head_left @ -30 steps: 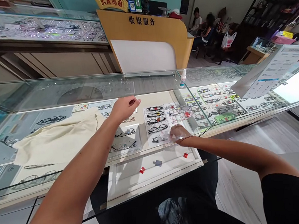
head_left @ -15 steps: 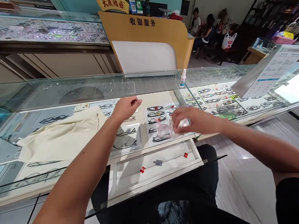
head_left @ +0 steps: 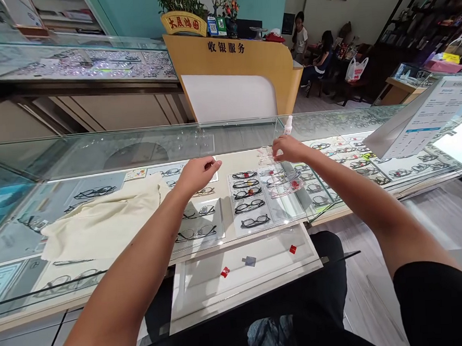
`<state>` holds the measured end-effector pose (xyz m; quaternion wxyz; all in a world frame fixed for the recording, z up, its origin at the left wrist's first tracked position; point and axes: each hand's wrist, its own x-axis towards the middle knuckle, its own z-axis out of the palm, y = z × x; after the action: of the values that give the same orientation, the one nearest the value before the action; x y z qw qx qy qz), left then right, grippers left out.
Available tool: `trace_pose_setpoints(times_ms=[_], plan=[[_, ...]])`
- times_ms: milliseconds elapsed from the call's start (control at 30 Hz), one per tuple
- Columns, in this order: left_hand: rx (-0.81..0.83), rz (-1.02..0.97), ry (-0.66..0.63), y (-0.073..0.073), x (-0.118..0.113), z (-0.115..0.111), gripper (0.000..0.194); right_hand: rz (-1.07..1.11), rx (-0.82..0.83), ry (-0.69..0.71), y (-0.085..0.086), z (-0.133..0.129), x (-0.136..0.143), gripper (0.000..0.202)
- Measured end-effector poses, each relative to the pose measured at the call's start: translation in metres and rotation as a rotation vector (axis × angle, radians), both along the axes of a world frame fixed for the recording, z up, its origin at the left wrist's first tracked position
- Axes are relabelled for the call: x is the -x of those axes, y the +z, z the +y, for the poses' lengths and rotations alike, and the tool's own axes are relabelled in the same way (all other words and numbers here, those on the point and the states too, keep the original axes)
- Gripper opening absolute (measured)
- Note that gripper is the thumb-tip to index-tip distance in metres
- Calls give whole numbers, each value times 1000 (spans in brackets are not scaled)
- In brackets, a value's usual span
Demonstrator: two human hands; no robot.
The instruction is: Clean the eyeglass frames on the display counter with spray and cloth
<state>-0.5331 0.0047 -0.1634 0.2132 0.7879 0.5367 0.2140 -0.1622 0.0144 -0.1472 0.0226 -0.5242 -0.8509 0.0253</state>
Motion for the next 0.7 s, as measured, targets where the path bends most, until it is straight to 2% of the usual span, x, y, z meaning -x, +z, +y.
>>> trace_pose_setpoints(times_ms=[333, 700], plan=[[32, -24, -18, -2, -1, 0, 42, 56, -29, -25, -9, -5, -7, 19], [35, -6, -5, -1, -1, -1, 42, 40, -66, -76, -10, -14, -6, 25]])
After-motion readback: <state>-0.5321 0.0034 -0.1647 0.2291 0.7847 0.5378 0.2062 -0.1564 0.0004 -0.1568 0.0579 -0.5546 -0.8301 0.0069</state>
